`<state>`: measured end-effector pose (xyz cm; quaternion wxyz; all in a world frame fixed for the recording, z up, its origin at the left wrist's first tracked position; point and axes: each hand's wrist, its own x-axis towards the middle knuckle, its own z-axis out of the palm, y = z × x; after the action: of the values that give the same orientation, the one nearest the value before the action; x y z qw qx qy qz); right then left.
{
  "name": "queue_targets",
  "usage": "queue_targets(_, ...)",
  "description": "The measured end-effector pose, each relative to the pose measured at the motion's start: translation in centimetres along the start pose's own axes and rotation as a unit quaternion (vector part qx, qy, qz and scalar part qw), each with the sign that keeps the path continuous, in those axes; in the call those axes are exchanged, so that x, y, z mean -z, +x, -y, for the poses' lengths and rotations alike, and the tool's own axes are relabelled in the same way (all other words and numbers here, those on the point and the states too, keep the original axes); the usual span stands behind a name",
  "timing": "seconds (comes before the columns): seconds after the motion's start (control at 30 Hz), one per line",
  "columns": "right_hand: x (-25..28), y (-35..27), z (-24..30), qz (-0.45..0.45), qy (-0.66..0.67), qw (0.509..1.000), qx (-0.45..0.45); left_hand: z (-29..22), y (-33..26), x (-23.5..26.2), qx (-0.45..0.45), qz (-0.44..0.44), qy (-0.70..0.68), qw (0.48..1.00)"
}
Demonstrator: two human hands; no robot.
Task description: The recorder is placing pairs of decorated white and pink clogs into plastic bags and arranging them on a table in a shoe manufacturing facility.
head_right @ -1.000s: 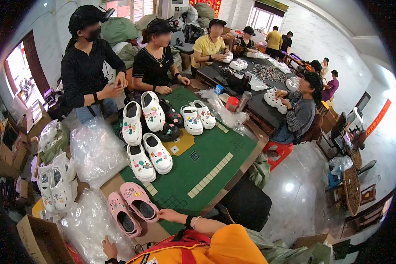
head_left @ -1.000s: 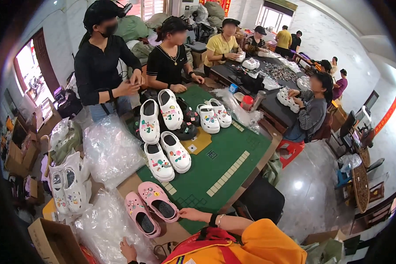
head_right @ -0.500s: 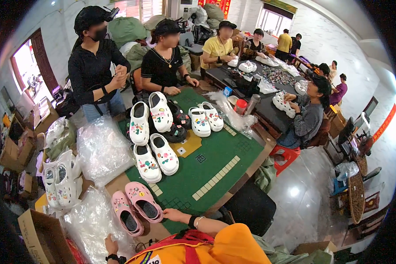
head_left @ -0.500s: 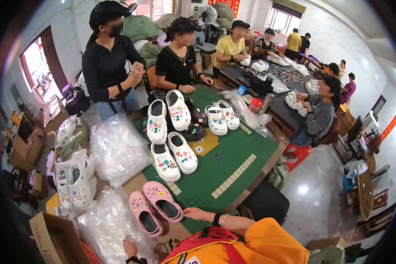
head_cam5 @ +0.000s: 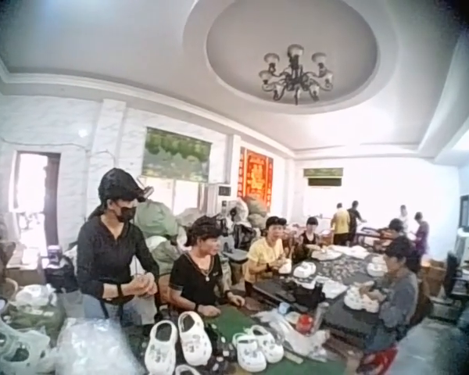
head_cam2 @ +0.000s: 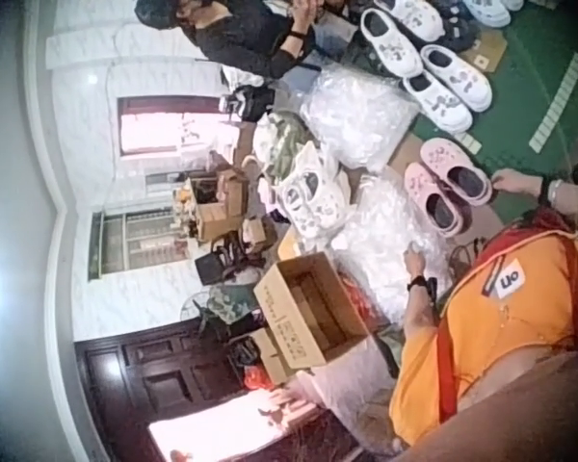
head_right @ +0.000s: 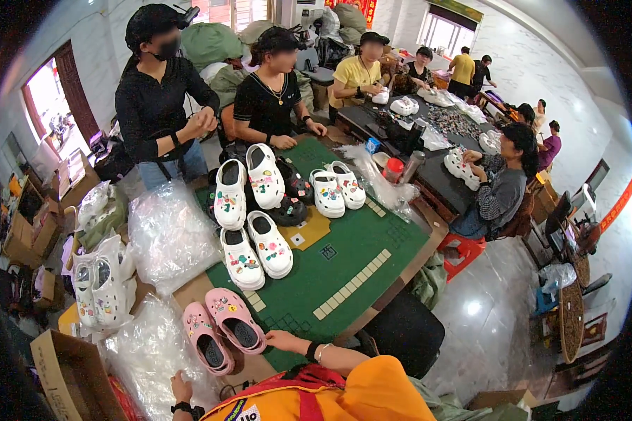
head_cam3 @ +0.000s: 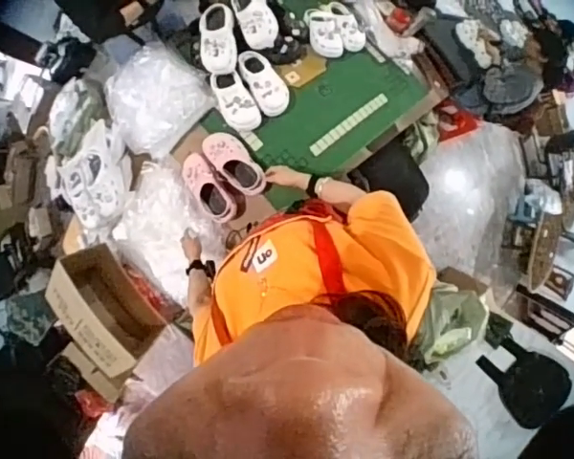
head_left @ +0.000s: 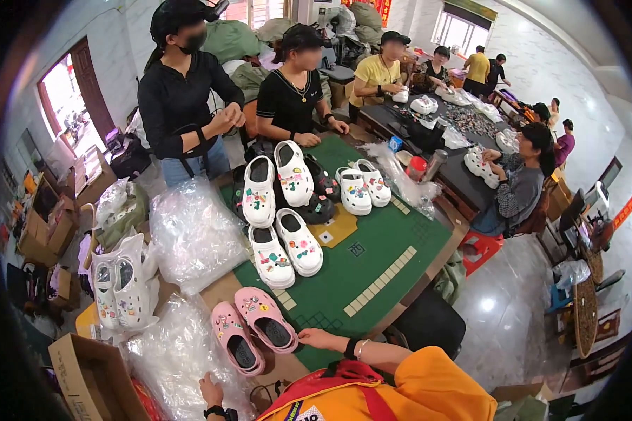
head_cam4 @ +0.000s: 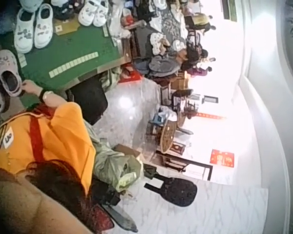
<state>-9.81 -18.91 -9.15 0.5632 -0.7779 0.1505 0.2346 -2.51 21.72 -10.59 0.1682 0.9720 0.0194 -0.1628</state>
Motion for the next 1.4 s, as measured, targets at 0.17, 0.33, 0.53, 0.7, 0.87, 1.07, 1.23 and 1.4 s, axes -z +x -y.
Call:
queue_targets(0.17, -0.2, -0.3, 1.0, -0.001, 0.005, 1.0, -0.01, -0.1, -0.2, 0.1, 0.009, 0.004, 0.0, 1.0)
queue_targets(0.33, -0.1, -0.6, 1.6, 0.004, 0.011, 1.0, -0.001, 0.9, -0.1, -0.4, -0.012, -0.007, -0.004, 1.0)
queue_targets(0.53, -0.3, 0.2, 0.4, 0.009, 0.022, 1.0, -0.014, 0.0, 0.0, -0.1, -0.012, -0.001, -0.001, 1.0)
queue_targets(0.7, 0.1, -0.5, 1.9, 0.014, -0.007, 1.0, -0.027, -0.6, -0.3, 0.3, 0.008, 0.005, -0.014, 1.0)
queue_targets(0.87, -0.4, -0.3, 0.8, 0.016, 0.027, 0.999, -0.023, -0.2, -0.4, 0.1, 0.01, 0.007, -0.004, 1.0)
queue_targets(1.07, -0.2, -1.3, 2.4, 0.021, 0.026, 0.998, -0.046, 0.3, -0.4, -0.1, 0.022, 0.017, 0.009, 1.0)
queue_targets(1.23, -0.1, -0.8, 1.8, 0.021, 0.02, 0.999, -0.037, -0.1, -0.1, 0.1, 0.018, 0.019, 0.004, 1.0)
queue_targets(1.4, 0.1, 0.4, 0.7, 0.014, 0.001, 1.0, -0.025, -0.6, 0.3, 0.2, -0.009, 0.01, 0.005, 1.0)
